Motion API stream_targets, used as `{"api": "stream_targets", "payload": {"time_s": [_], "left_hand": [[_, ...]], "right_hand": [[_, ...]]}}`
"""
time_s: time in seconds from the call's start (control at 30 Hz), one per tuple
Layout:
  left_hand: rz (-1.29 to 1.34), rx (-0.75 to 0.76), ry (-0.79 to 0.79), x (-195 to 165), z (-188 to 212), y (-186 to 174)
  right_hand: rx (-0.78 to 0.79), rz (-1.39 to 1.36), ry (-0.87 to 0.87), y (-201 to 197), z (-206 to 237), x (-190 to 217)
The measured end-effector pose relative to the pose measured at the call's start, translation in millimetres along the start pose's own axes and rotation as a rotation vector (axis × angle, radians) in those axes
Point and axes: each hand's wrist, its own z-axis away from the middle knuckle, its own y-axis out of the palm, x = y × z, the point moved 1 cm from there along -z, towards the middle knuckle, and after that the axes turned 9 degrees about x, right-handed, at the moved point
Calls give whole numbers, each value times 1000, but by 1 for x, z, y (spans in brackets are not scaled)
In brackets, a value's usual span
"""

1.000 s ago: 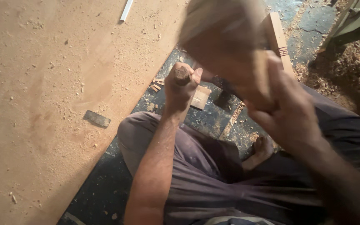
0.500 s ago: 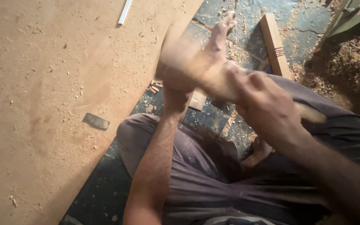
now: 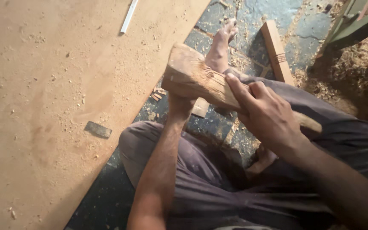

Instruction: The person works on wood joints by hand, using a mallet and a chisel to shape the wood while sitting on the floor.

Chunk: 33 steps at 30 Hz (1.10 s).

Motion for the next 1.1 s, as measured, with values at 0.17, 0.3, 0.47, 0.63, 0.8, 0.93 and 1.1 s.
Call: {"api": "stream_targets", "payload": {"time_s": [0.17, 0.3, 0.47, 0.63, 0.8, 0.93, 1.1], "left_hand": [[-143, -84, 43, -10, 0, -13], [30, -148, -105, -24, -6, -15], [40, -147, -98, -34, -11, -11], [-10, -120, -112, -35, -8, -11], [-81, -125, -98, -30, -8, -10], [37, -138, -87, -25, -6, -11], [96, -122, -128, -22, -4, -15]], "right_hand": [[58, -291, 130, -6, 12, -8], [-136, -336, -7, -17, 19, -10], [-152, -369, -17, -20, 21, -11], [-148, -370, -35, -22, 22, -8], [-111, -346, -6, -24, 19, -3], [-81, -307, -5, -25, 14, -3], [-90, -219, -55, -26, 1, 2]]}}
